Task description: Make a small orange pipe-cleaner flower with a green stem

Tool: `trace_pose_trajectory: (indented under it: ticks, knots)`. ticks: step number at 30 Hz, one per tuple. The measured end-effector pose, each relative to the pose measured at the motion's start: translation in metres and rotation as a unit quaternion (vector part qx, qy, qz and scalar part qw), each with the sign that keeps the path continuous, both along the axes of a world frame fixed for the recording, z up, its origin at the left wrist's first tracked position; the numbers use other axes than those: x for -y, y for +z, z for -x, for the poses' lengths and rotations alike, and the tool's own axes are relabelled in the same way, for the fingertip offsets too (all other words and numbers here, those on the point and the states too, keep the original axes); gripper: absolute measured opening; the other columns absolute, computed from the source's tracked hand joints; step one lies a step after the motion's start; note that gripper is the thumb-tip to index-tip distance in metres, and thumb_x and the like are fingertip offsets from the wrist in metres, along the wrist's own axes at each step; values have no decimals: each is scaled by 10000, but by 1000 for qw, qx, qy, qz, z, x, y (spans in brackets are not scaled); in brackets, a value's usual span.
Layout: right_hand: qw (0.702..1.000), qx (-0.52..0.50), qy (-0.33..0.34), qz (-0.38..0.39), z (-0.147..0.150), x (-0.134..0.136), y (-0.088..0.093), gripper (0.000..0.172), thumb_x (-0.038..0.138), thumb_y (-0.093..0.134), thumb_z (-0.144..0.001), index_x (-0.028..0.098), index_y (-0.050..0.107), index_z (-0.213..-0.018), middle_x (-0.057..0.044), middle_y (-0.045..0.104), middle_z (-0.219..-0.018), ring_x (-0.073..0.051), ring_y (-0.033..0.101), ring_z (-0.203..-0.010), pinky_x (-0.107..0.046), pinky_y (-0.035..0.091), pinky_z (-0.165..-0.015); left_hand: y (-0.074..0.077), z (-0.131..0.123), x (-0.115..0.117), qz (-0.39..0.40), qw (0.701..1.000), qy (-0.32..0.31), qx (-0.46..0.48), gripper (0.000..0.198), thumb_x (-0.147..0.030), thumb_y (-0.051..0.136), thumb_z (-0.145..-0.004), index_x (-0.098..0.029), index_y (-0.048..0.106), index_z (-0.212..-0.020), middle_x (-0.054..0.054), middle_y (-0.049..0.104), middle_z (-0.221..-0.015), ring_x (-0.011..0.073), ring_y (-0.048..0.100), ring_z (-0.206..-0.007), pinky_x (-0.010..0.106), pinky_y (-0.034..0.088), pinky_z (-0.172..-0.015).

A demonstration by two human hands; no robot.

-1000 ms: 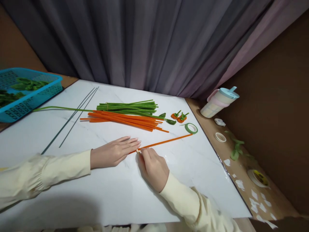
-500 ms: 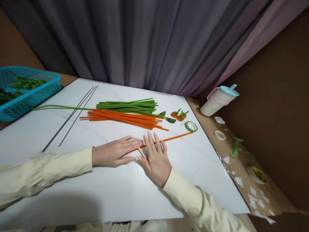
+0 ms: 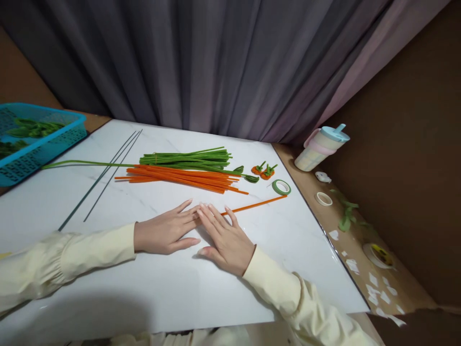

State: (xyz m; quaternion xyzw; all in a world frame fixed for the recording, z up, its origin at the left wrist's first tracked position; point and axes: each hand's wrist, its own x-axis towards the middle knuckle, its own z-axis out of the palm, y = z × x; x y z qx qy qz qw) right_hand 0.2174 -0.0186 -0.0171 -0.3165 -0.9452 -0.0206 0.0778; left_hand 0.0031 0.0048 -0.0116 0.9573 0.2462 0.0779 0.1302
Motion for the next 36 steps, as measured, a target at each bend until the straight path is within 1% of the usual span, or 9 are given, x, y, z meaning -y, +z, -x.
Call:
trace_pose_trajectory:
  ticks: [3, 6, 9, 12, 15, 20, 27, 30, 36]
  knots:
    - [999, 4, 28, 27, 1, -2, 2, 701, 532, 164, -922, 98, -43, -1431, -137, 203, -1470, -216, 146, -1373, -518, 139, -1079, 0, 0, 1, -1, 1000, 0, 0, 607, -454, 314, -917, -158, 157, -1423, 115, 207, -1481, 226, 72, -1387, 446, 56, -1113]
    - [998, 17, 33, 53, 1, -4, 6, 635, 480, 175, -941, 118, 12, -1437, -108, 206, -1471, -195, 156, -1371, -508, 135, -1090, -3, 2, 1, -9, 1000, 15, -4, 673, -513, 292, -904, -95, 163, -1415, 167, 157, -1482, 243, 9, -1386, 435, 54, -1114]
    - [997, 27, 25, 67, 1, -4, 8, 589, 456, 207, -945, 157, 88, -1438, -75, 195, -1476, -195, 153, -1372, -523, 110, -1092, -5, 3, 2, -19, 999, 35, -8, 713, -550, 274, -893, -34, 227, -1382, 215, 145, -1471, 264, -9, -1382, 431, 39, -1114]
    - [998, 27, 10, 63, 1, -3, 8, 577, 453, 232, -943, 171, 123, -1434, -66, 227, -1468, -206, 181, -1365, -540, 112, -1087, -6, 3, 3, -31, 998, 46, -11, 715, -565, 254, -889, -19, 285, -1348, 226, 166, -1463, 270, -17, -1380, 437, 25, -1112]
    - [998, 30, -6, 51, 2, -3, 7, 565, 436, 259, -942, 173, 145, -1429, -66, 256, -1459, -220, 213, -1355, -556, 142, -1076, -7, 3, 4, -42, 997, 57, -14, 744, -584, 233, -883, -12, 257, -1357, 231, 133, -1467, 271, -38, -1378, 443, 19, -1109]
    - [998, 33, -24, 52, 0, -3, 5, 562, 446, 244, -943, 191, 130, -1430, -52, 265, -1457, -237, 189, -1361, -586, 145, -1061, -9, 3, 4, -46, 996, 68, -25, 783, -597, 207, -878, 10, 214, -1373, 242, 120, -1465, 279, -49, -1375, 449, -1, -1104]
    - [994, 39, -58, 84, -4, -4, 5, 562, 481, 184, -942, 240, 71, -1437, -13, 192, -1479, -245, 129, -1374, -595, 94, -1065, -7, 3, 4, -37, 997, 65, -33, 808, -605, 209, -873, 14, 162, -1392, 247, 101, -1464, 280, -47, -1376, 455, -30, -1097]
    - [991, 38, -87, 94, -8, -7, 6, 544, 459, 189, -949, 259, 51, -1436, 4, 209, -1474, -232, 120, -1376, -585, 78, -1073, -7, 4, 3, -36, 997, 57, -25, 814, -608, 223, -870, -3, 119, -1404, 240, 69, -1468, 278, -58, -1376, 474, -46, -1090]
    - [985, 43, -156, 59, -22, -14, 1, 459, 357, 195, -967, 325, 136, -1421, 42, 210, -1472, -221, 117, -1378, -562, 101, -1074, -5, 4, 1, -26, 999, 18, -11, 718, -566, 218, -896, -125, 41, -1433, 132, 31, -1498, 255, -37, -1386, 516, -91, -1070]
